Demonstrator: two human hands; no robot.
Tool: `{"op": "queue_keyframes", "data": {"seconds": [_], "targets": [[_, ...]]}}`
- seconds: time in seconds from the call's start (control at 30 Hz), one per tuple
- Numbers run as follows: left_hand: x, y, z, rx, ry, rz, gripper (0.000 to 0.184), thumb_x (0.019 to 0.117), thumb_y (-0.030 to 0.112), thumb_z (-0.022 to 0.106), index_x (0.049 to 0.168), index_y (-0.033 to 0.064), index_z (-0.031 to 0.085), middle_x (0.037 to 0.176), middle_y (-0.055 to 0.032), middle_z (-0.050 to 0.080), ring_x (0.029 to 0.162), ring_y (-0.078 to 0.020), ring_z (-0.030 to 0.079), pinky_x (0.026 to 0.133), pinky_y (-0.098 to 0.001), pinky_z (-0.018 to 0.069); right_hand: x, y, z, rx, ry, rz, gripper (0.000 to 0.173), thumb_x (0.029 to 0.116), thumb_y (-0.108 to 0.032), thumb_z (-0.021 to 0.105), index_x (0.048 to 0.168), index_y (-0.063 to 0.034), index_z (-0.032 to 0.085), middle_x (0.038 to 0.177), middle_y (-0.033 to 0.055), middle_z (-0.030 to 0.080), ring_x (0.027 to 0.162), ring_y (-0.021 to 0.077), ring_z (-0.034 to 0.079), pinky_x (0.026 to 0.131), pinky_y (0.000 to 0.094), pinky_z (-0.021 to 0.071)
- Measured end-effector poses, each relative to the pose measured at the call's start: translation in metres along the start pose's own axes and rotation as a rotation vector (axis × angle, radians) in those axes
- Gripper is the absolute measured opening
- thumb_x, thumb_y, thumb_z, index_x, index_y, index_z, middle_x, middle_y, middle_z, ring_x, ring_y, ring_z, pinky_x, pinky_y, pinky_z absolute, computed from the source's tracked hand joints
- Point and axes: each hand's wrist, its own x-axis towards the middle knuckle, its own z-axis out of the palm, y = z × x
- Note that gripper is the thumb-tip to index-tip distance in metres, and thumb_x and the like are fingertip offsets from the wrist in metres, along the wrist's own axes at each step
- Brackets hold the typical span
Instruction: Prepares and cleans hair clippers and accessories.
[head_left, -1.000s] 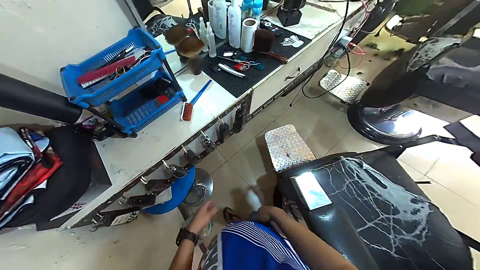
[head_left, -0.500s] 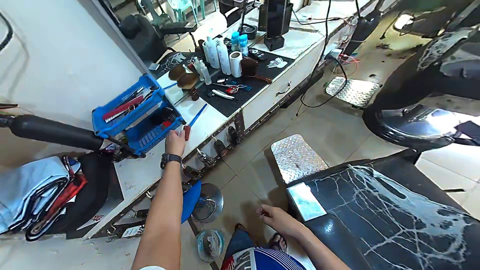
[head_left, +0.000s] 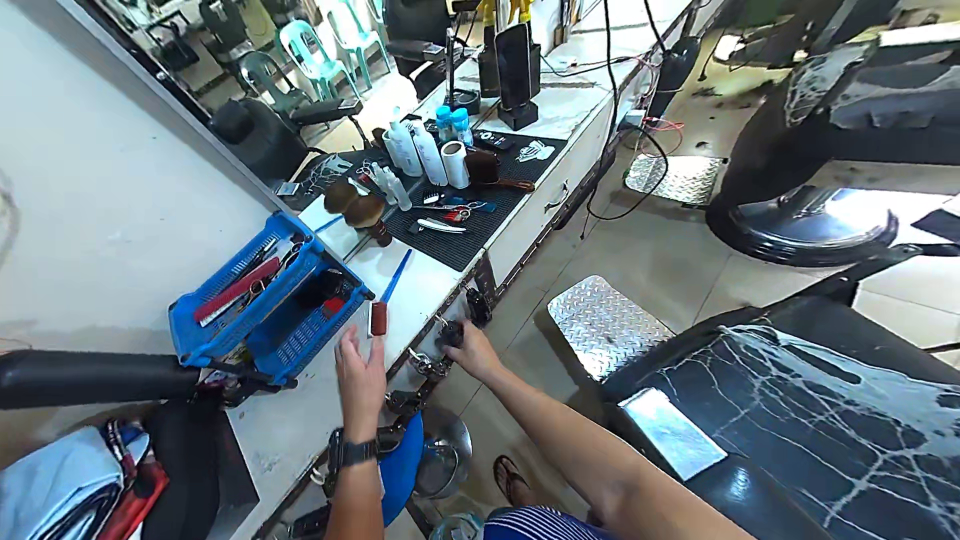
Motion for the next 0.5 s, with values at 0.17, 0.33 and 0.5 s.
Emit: {"op": "queue_keyframes", "data": {"seconds": [0.17,0.33,0.5], "targets": [[-0.034,-0.01,-0.005,-0.153,-0.077,0.296,0.034,0.1023,0.023,0.055,0.126,0.001,0.067,0.13,-0.0123,0.066,0.119,-0.0182,0.064,0.101,-0.0355,0.0552,0.005,0.03,0.004,-0.037,-0.014,-0.05,0.064,0.0857,-0.038,0.073,0.14,-0.0083,0.057,0.122,0.0155,0.069,0.116,0.0287,0.066,0.102,0.0508,0.0512],[-0.037,-0.012,-0.007,-0.334,-0.303,0.304,0.031,0.1024,0.019,0.056,0.125,0.0019,0.066,0.119,-0.0075,0.071,0.101,-0.0131,0.071,0.088,-0.0295,0.0608,-0.03,0.006,-0.069,-0.327,-0.226,0.025,0.056,0.0871,-0.049,0.068,0.127,-0.0101,0.061,0.098,0.0144,0.07,0.093,0.0328,0.069,0.082,0.0598,0.0542],[-0.017,-0.001,-0.005,-0.358,-0.408,0.242,0.03,0.1039,0.022,0.056,0.126,0.0051,0.066,0.112,-0.003,0.073,0.1,-0.0107,0.071,0.087,-0.0282,0.0602,-0.016,-0.078,-0.125,-0.719,-0.36,-0.003,0.043,0.0914,-0.048,0.069,0.11,-0.0096,0.067,0.093,0.0158,0.069,0.093,0.037,0.068,0.079,0.063,0.0513]]}}
